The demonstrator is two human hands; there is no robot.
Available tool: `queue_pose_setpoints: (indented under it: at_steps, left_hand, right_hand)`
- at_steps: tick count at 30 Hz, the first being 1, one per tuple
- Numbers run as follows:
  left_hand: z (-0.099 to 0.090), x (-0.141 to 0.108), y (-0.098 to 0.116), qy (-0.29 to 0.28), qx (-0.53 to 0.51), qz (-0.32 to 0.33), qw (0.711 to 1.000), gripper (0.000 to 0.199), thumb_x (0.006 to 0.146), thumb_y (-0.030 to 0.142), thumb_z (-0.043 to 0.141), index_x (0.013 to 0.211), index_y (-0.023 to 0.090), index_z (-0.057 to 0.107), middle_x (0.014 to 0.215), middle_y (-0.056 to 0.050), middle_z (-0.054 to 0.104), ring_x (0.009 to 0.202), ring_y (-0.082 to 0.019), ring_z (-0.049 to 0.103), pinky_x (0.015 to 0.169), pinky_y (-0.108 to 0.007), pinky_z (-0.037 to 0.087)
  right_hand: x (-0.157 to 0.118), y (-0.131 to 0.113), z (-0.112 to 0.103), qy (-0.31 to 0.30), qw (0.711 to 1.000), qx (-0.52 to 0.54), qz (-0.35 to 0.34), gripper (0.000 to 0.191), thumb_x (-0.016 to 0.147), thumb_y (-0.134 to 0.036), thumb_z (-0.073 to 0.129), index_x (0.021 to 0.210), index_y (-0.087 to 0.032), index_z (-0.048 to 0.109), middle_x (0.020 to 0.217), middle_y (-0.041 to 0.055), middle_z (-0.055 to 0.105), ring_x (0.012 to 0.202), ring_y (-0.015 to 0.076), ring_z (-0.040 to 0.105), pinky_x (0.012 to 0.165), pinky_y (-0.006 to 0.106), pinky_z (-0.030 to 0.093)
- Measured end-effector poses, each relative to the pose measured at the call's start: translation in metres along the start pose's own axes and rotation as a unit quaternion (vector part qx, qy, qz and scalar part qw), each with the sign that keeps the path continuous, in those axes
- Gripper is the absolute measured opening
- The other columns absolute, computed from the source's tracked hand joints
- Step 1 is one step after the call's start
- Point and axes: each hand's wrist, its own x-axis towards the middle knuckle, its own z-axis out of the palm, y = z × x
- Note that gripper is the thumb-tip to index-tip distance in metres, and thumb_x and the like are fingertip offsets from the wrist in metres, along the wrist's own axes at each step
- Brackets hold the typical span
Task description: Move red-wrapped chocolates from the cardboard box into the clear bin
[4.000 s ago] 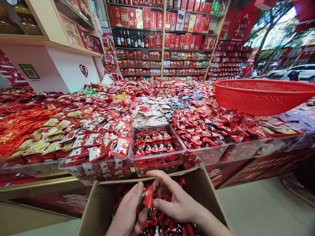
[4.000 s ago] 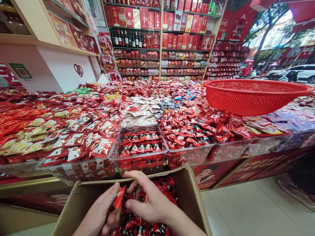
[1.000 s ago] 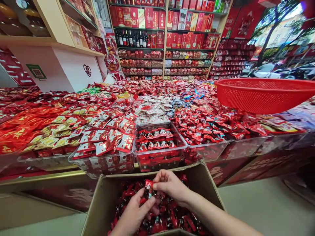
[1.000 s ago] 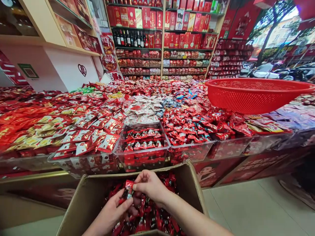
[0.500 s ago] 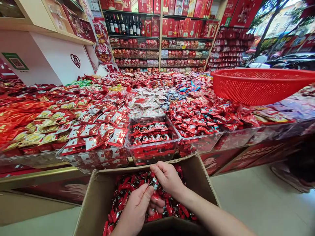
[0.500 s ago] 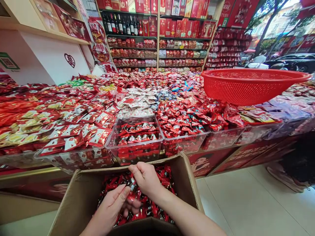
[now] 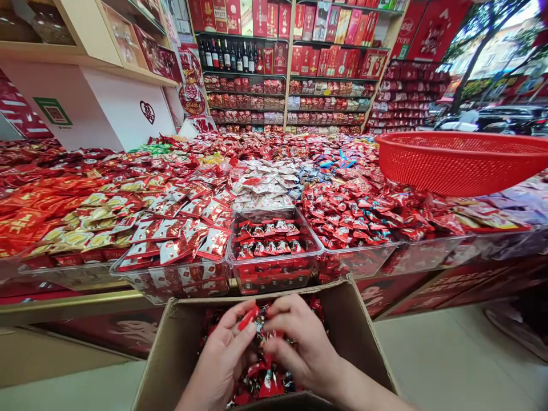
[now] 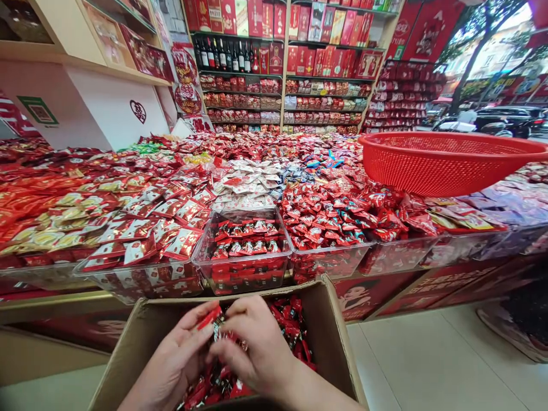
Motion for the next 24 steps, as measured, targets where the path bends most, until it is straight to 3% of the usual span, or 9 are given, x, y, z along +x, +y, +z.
queue_pose_setpoints:
  at_steps: [3,5,11,13,15,17,19,21,24]
  left_hand:
    - [0.001,0.0,0.006,0.033,0.066,0.06,0.995,0.058,0.06,0.028,0.071,0.113,0.025,0.046,0.082,-0.001,0.068,0.057,-0.01,0.056,0.052,-0.019,0.044]
    - [0.003,0.001,0.007,0.052,0.084,0.077,0.992,0.053,0.059,0.029,0.071,0.108,0.021,0.052,0.079,-0.001,0.069,0.056,-0.01,0.056,0.053,-0.02,0.045]
    - [0.0,0.006,0.005,0.04,0.033,0.045,0.998,0.031,0.06,0.033,0.069,0.086,0.016,0.066,0.071,-0.002,0.069,0.056,-0.011,0.055,0.049,-0.019,0.045]
    - [-0.004,0.009,0.004,0.052,0.024,0.041,0.998,0.032,0.055,0.032,0.072,0.083,0.016,0.067,0.066,-0.001,0.069,0.051,-0.01,0.054,0.046,-0.019,0.044]
    - [-0.006,0.01,0.004,0.056,0.019,0.033,0.998,0.034,0.054,0.033,0.073,0.084,0.017,0.067,0.062,-0.001,0.068,0.049,-0.01,0.054,0.044,-0.018,0.042]
    - [-0.007,0.009,0.004,0.045,0.023,0.018,0.999,0.037,0.054,0.033,0.073,0.086,0.017,0.067,0.06,0.0,0.067,0.047,-0.01,0.053,0.042,-0.018,0.04]
    - [-0.006,0.005,0.006,0.013,0.019,0.007,1.0,0.04,0.054,0.037,0.071,0.089,0.017,0.067,0.063,-0.002,0.068,0.049,-0.012,0.054,0.044,-0.02,0.039]
    - [-0.007,0.0,0.009,-0.016,0.006,0.013,1.0,0.045,0.058,0.045,0.067,0.095,0.02,0.064,0.071,-0.003,0.07,0.056,-0.015,0.057,0.048,-0.022,0.04]
    - [-0.019,-0.002,0.012,-0.02,0.076,0.037,0.996,0.049,0.061,0.053,0.06,0.096,0.02,0.06,0.08,-0.006,0.07,0.066,-0.018,0.06,0.055,-0.025,0.042]
  right_hand:
    - [-0.001,0.003,0.003,-0.03,0.967,0.092,0.236,0.028,0.078,-0.041,0.046,0.077,-0.014,0.051,0.067,0.0014,0.05,0.06,0.0099,0.045,0.053,0.021,0.038]
    - [-0.002,0.006,0.005,-0.078,0.933,0.154,0.317,0.032,0.077,-0.044,0.047,0.066,-0.015,0.046,0.054,-0.0032,0.043,0.049,0.007,0.038,0.045,0.019,0.033]
    - [-0.007,0.007,0.008,-0.074,0.923,0.203,0.319,0.034,0.079,-0.044,0.044,0.059,-0.016,0.04,0.049,-0.0038,0.042,0.045,0.0063,0.037,0.043,0.019,0.031]
    - [-0.007,0.007,0.006,-0.058,0.96,0.133,0.238,0.03,0.078,-0.044,0.046,0.069,-0.014,0.047,0.058,-0.0004,0.048,0.052,0.0084,0.042,0.047,0.02,0.035]
    - [-0.006,0.008,0.002,-0.044,0.997,0.016,0.062,0.033,0.072,-0.044,0.054,0.085,-0.013,0.051,0.075,0.0049,0.053,0.065,0.0122,0.047,0.055,0.023,0.039]
    - [-0.002,0.005,-0.005,-0.048,0.983,-0.117,-0.13,0.027,0.071,-0.034,0.058,0.089,-0.014,0.053,0.081,0.0064,0.055,0.068,0.0137,0.046,0.056,0.024,0.039]
    - [0.006,-0.001,-0.015,-0.066,0.94,-0.22,-0.251,0.007,0.075,-0.018,0.052,0.079,-0.013,0.055,0.071,0.004,0.056,0.06,0.0122,0.042,0.051,0.024,0.034]
    - [0.022,-0.008,-0.028,-0.095,0.912,-0.265,-0.299,0.012,0.078,-0.011,0.043,0.074,-0.013,0.055,0.065,0.003,0.055,0.057,0.0119,0.04,0.05,0.025,0.033]
    - [0.061,-0.007,-0.045,-0.115,0.913,-0.289,-0.264,0.018,0.082,-0.014,0.037,0.074,-0.013,0.054,0.068,0.0042,0.053,0.063,0.013,0.042,0.055,0.025,0.035]
